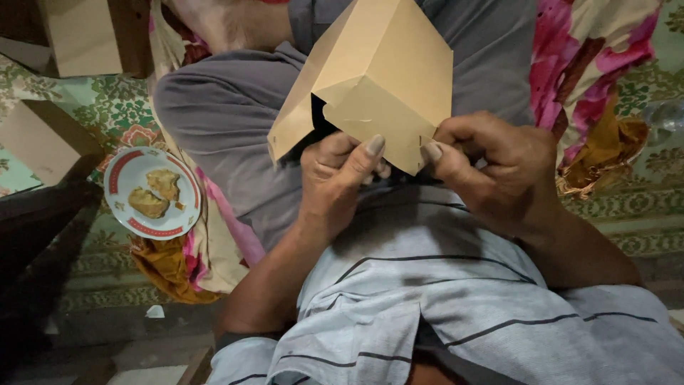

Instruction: The person assembles a flat cardboard box by folding its sides and tucking in the flaps by hand.

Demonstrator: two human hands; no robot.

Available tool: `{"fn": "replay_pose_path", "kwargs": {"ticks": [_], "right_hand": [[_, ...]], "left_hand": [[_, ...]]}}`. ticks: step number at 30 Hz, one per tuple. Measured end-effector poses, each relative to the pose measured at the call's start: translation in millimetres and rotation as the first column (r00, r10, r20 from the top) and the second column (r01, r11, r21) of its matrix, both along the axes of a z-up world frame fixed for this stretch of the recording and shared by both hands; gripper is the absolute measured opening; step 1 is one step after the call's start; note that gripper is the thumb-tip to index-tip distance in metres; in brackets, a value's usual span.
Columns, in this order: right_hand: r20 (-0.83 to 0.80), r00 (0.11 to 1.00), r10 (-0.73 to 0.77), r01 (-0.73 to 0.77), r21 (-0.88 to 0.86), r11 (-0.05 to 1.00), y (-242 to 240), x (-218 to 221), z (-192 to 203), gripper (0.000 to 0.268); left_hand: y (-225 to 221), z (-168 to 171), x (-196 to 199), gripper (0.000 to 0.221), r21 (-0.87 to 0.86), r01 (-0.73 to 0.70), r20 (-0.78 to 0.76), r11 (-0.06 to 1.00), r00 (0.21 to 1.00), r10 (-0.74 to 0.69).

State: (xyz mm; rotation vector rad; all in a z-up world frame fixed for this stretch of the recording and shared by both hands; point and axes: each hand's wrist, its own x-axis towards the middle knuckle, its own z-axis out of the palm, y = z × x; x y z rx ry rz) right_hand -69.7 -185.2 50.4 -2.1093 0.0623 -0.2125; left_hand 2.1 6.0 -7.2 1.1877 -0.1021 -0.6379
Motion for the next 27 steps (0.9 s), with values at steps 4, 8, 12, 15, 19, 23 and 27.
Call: {"fn": "replay_pose_path", "kwargs": {"ticks": [4, 8, 12, 15, 19, 23, 27], "right_hand": [[0.024, 1.000, 0.009, -0.010, 0.044, 0.999, 0.0, 1.6, -4.2, 0.016], [0.097, 0.995, 0.018, -0.018, 0.001, 1.000, -1.0, 0.9, -13.3, 0.020], [0.177, 0.984, 0.019, 0.011, -0.167, 0.986, 0.7, 4.3, -10.7, 0.018], [0.210, 0.974, 0.082, -0.039, -0.203, 0.978, 0.2, 7.8, -6.3, 0.014], [0.238, 0.971, 0.019, 0.038, -0.232, 0.972, -6.9, 0.7, -26.4, 0.036], [0.058, 0.995, -0.078, 0.075, 0.041, 0.996, -3.1, 1.5, -25.6, 0.039], [0.286, 0.958, 0.036, 0.021, -0.195, 0.980, -3.6, 10.9, -30.7, 0.032]], "left_hand": [[-1.0, -0.2, 1.7, 0.019, 0.020, -0.006, 0.040, 1.000, 0.999, 0.005], [-0.3, -4.9, 1.3, 0.020, -0.038, -0.045, -0.067, 0.998, 0.997, 0.042], [0.3, -5.1, 1.0, 0.017, -0.075, -0.045, -0.081, 0.996, 0.996, 0.039], [0.8, -8.0, 0.2, 0.018, -0.071, -0.037, -0.071, 0.997, 0.997, 0.032], [1.4, -8.0, -0.4, 0.018, -0.142, -0.087, -0.157, 0.986, 0.985, 0.064], [5.5, -4.0, 2.8, 0.015, -0.142, -0.084, -0.181, 0.986, 0.982, 0.058], [9.8, -13.2, 0.7, 0.017, -0.221, -0.114, -0.201, 0.969, 0.977, 0.069]]}}
